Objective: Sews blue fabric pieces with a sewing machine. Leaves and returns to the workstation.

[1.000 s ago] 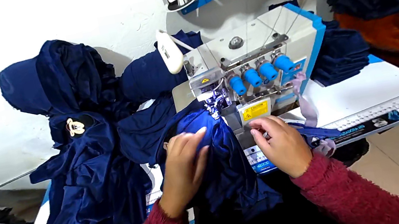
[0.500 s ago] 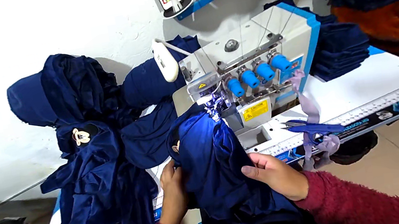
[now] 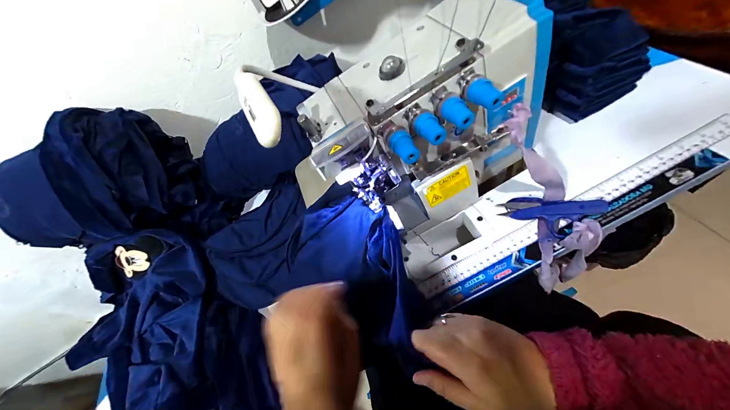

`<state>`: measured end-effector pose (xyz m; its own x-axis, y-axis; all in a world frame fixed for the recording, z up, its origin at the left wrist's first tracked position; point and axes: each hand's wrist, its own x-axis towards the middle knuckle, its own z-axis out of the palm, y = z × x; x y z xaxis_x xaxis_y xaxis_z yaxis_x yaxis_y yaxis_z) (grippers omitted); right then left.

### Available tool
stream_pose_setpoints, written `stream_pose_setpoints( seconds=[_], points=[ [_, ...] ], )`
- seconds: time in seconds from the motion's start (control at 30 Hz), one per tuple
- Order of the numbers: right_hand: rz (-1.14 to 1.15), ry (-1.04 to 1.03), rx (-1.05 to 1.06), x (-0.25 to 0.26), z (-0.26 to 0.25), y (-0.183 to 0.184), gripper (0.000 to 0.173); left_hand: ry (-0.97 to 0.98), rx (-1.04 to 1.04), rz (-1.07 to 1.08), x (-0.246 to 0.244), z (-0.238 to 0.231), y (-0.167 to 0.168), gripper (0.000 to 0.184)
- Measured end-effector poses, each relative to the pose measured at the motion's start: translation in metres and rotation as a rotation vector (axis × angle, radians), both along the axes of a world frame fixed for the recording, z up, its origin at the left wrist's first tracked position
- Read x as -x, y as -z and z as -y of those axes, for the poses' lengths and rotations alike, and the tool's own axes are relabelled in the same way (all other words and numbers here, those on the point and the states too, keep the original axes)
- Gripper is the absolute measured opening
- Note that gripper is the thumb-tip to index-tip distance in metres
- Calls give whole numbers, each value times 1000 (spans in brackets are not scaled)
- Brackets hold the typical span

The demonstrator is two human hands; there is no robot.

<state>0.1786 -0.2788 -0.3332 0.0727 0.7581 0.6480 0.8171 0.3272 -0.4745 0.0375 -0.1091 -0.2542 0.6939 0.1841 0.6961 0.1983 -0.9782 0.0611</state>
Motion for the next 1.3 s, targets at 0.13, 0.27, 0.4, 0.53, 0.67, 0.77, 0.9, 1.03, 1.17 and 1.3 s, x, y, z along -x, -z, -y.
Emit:
stream_pose_setpoints(
  seconds=[0.13, 0.27, 0.4, 0.53, 0.67, 0.77, 0.9, 1.03, 1.17, 1.3],
  points=[
    [23, 49, 16, -1, 0, -1, 38, 427, -156, -401, -49, 11, -6, 22],
    [-61, 358, 72, -51, 26, -7, 34, 486, -170, -407, -54, -7, -5, 21],
    [22, 729, 219, -123, 46, 6, 39, 496, -15, -160, -55, 4, 11, 17],
    [23, 819, 371, -140, 46, 16, 39, 524, 88, -20, -67, 12, 15, 14],
    [-6, 780, 229, -125, 44, 5, 36, 495, 161, 58, -67, 15, 15, 14],
    [-396, 493, 115, -83, 37, -28, 34, 457, 226, 103, -67, 14, 19, 14],
    [-1418, -241, 447, -65, 6, -48, 39, 471, 254, 112, -68, 18, 22, 13],
    [-1400, -174, 509, -66, -17, -56, 42, 489, 275, 119, -69, 19, 23, 14],
    [-1408, -124, 568, -68, -24, -62, 45, 495, 272, 117, -68, 20, 25, 13],
    [-1415, -80, 533, -66, -26, -63, 42, 498, 251, 120, -69, 20, 25, 13]
  ],
)
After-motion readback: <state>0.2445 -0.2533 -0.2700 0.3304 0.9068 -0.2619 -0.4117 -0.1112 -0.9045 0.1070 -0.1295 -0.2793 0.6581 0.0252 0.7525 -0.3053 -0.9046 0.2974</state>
